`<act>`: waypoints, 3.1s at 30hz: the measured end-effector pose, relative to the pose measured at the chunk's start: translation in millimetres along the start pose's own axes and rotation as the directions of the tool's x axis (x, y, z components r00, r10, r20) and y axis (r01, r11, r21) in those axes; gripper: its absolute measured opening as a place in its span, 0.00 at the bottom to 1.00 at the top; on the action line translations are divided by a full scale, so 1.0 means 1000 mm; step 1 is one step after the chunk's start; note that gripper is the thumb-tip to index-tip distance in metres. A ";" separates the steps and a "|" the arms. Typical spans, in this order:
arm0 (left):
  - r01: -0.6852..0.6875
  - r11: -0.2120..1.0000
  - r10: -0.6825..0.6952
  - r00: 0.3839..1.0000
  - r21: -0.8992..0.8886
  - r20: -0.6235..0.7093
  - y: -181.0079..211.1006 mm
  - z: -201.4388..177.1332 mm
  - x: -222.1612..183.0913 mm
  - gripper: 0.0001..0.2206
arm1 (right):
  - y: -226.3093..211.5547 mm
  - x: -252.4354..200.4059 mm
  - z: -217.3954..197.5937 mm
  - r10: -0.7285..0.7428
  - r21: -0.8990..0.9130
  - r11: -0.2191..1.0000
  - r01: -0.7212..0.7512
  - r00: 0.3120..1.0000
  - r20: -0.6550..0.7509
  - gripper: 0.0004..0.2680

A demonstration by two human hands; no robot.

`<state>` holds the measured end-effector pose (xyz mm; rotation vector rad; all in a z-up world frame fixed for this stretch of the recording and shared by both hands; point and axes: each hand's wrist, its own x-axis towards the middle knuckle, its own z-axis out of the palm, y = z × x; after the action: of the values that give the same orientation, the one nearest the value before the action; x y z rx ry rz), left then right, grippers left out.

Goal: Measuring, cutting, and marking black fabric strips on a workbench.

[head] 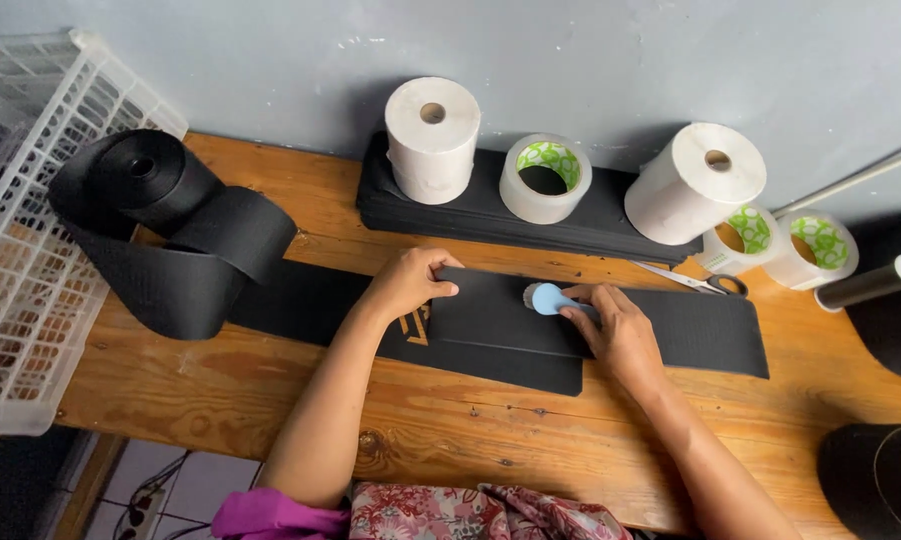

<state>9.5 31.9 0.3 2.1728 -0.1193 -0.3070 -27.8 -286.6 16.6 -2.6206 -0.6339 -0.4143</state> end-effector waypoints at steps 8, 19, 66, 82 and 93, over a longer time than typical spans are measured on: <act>0.037 0.999 -0.037 0.999 0.001 0.010 -0.002 -0.005 0.002 0.12 | -0.055 0.049 0.000 -0.173 0.058 0.983 0.171 0.984 0.028 0.08; -0.020 0.999 0.020 1.000 0.048 0.018 0.002 -0.010 0.001 0.09 | -0.022 0.061 0.051 -0.118 -0.054 0.992 0.117 0.993 -0.028 0.08; 0.076 0.991 -0.071 0.996 -0.106 0.050 0.011 -0.017 -0.005 0.16 | -0.052 0.062 0.049 -0.202 0.014 0.979 0.204 0.975 -0.096 0.08; 0.125 0.953 -0.110 0.992 -0.276 0.067 0.002 -0.004 0.004 0.18 | -0.092 0.064 0.019 -0.059 0.278 0.961 -0.003 0.975 0.215 0.09; 0.078 0.972 -0.073 0.997 -0.220 0.031 -0.021 0.008 0.020 0.17 | -0.097 0.051 0.028 -0.136 0.385 0.923 0.020 0.951 0.277 0.06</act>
<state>25.9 34.6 -24.7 1.9555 -0.0140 -0.3710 -26.3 -176.2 42.7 -2.3027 -0.8272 0.0877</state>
